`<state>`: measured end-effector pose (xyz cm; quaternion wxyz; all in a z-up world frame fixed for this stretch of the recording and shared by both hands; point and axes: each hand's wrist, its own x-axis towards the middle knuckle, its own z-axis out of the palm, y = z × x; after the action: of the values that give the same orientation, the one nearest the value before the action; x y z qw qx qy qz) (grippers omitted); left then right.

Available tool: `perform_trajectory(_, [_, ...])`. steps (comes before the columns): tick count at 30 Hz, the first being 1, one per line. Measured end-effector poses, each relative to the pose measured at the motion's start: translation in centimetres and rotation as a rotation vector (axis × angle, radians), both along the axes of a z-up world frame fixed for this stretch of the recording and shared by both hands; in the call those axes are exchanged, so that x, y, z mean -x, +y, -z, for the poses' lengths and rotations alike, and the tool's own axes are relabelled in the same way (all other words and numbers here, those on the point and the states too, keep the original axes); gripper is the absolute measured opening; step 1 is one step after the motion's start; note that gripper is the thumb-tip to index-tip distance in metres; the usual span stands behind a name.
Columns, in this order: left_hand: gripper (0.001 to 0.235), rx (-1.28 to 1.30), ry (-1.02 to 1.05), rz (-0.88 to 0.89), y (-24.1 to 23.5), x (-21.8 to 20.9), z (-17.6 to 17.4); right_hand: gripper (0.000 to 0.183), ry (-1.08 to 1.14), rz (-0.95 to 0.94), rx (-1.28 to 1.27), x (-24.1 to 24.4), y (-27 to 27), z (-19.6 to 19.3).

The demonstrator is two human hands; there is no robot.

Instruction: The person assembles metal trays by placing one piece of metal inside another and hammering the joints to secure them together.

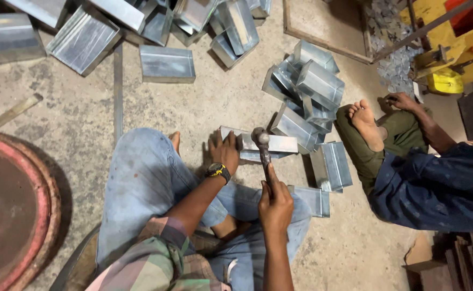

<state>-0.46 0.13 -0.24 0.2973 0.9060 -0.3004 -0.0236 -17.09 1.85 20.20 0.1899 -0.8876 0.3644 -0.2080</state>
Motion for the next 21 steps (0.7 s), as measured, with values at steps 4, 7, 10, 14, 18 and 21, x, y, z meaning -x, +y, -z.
perform_trajectory(4, [0.055, 0.132, -0.049, -0.024, 0.2, 0.7, -0.6, 0.054, -0.103, -0.085, 0.032, 0.4, 0.1, 0.8])
perform_trajectory(7, [0.044, 0.154, 0.056, -0.003, 1.2, 0.2, -2.4, 0.051, -0.17, -0.048, -0.063, -0.2, 0.0, 1.2])
perform_trajectory(10, [0.033, 0.053, 0.276, 0.012, 2.0, 0.4, -4.2, 0.046, -0.281, -0.03, -0.121, 0.8, 0.3, 0.6])
perform_trajectory(14, [0.033, -0.154, 0.499, -0.036, 2.6, -0.6, -5.0, 0.046, -0.482, 0.004, -0.252, 1.6, 0.8, -0.8])
perform_trajectory(18, [0.033, -0.259, 0.592, -0.048, 3.4, -1.4, -3.1, 0.048, -0.613, 0.031, -0.302, 0.7, 1.6, -0.2])
perform_trajectory(21, [0.033, -0.281, 0.577, -0.004, 2.9, -0.8, -1.6, 0.048, -0.634, -0.072, -0.196, -0.5, 1.8, 1.7])
